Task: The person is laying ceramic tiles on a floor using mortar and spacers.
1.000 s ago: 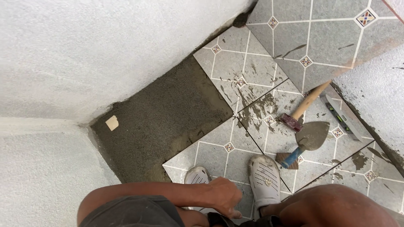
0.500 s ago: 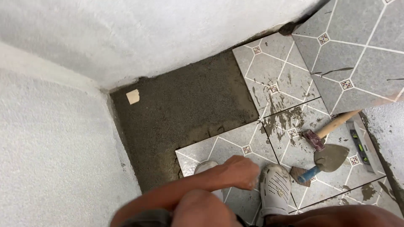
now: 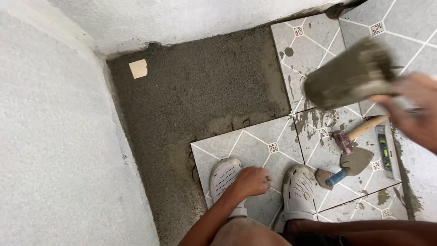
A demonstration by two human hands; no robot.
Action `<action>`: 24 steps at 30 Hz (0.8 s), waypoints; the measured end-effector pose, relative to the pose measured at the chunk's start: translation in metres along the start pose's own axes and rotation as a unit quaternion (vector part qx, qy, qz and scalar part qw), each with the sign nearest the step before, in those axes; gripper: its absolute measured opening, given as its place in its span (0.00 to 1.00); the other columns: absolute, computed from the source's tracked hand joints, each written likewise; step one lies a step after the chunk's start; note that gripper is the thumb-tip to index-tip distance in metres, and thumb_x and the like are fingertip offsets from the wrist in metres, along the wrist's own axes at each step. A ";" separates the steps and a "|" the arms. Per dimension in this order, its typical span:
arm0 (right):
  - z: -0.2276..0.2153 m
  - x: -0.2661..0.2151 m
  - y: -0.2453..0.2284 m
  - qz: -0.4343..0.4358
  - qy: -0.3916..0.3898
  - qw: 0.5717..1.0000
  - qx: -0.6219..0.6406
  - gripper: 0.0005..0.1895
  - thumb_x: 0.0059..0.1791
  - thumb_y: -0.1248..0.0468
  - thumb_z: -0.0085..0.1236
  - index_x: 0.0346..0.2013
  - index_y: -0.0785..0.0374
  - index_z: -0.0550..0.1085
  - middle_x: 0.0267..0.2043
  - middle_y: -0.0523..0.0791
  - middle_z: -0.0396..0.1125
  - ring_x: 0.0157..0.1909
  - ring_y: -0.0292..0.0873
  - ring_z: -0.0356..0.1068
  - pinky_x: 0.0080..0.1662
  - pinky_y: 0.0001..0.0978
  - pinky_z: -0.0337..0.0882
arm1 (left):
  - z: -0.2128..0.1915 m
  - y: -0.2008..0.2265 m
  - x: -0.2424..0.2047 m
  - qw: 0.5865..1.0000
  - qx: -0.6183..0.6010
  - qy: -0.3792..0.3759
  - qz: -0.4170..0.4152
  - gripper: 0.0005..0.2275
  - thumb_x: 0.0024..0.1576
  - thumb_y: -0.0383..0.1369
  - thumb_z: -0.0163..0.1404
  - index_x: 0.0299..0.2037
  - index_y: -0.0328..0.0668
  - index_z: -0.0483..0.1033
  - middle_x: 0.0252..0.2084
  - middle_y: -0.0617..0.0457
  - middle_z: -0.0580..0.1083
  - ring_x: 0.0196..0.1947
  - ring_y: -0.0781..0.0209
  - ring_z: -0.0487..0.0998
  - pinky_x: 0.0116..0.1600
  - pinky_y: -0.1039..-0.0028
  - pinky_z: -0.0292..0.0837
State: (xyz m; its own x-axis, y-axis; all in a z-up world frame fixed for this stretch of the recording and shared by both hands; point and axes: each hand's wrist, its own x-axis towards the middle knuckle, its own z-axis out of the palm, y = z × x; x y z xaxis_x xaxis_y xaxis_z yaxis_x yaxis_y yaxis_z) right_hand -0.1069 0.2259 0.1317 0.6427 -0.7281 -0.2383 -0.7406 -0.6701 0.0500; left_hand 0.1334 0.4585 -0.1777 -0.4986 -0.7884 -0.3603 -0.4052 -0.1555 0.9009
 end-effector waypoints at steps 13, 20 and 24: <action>0.138 0.126 -0.063 -0.150 -0.278 0.948 -0.029 0.13 0.56 0.59 0.36 0.37 0.61 0.69 0.35 0.46 0.67 0.28 0.44 0.71 0.32 0.34 0.76 | 0.015 -0.028 -0.017 0.995 0.020 0.092 0.040 0.18 0.58 0.46 0.53 0.21 0.42 0.72 0.14 0.53 0.67 0.13 0.59 0.62 0.23 0.61 0.58; 0.152 0.117 -0.081 -0.304 -0.227 0.920 -0.099 0.13 0.53 0.64 0.34 0.45 0.64 0.68 0.41 0.54 0.67 0.33 0.51 0.74 0.33 0.39 0.81 | 0.016 -0.030 -0.013 0.995 0.011 0.084 0.053 0.17 0.59 0.46 0.51 0.22 0.47 0.70 0.14 0.56 0.67 0.12 0.64 0.58 0.20 0.65 0.56; 0.140 0.100 -0.099 -0.314 -0.260 0.909 -0.087 0.14 0.56 0.63 0.33 0.48 0.63 0.69 0.41 0.50 0.66 0.33 0.48 0.73 0.34 0.38 0.79 | 0.014 -0.028 -0.015 0.996 0.019 0.074 0.050 0.16 0.60 0.45 0.51 0.23 0.46 0.72 0.15 0.54 0.68 0.13 0.62 0.60 0.20 0.64 0.58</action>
State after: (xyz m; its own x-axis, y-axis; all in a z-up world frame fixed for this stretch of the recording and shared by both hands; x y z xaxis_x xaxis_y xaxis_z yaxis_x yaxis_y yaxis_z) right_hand 0.0032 0.2394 -0.0328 0.7154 -0.0570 -0.6964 -0.1878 -0.9757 -0.1131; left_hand 0.1411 0.4830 -0.2010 -0.4199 -0.8786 -0.2276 -0.3899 -0.0518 0.9194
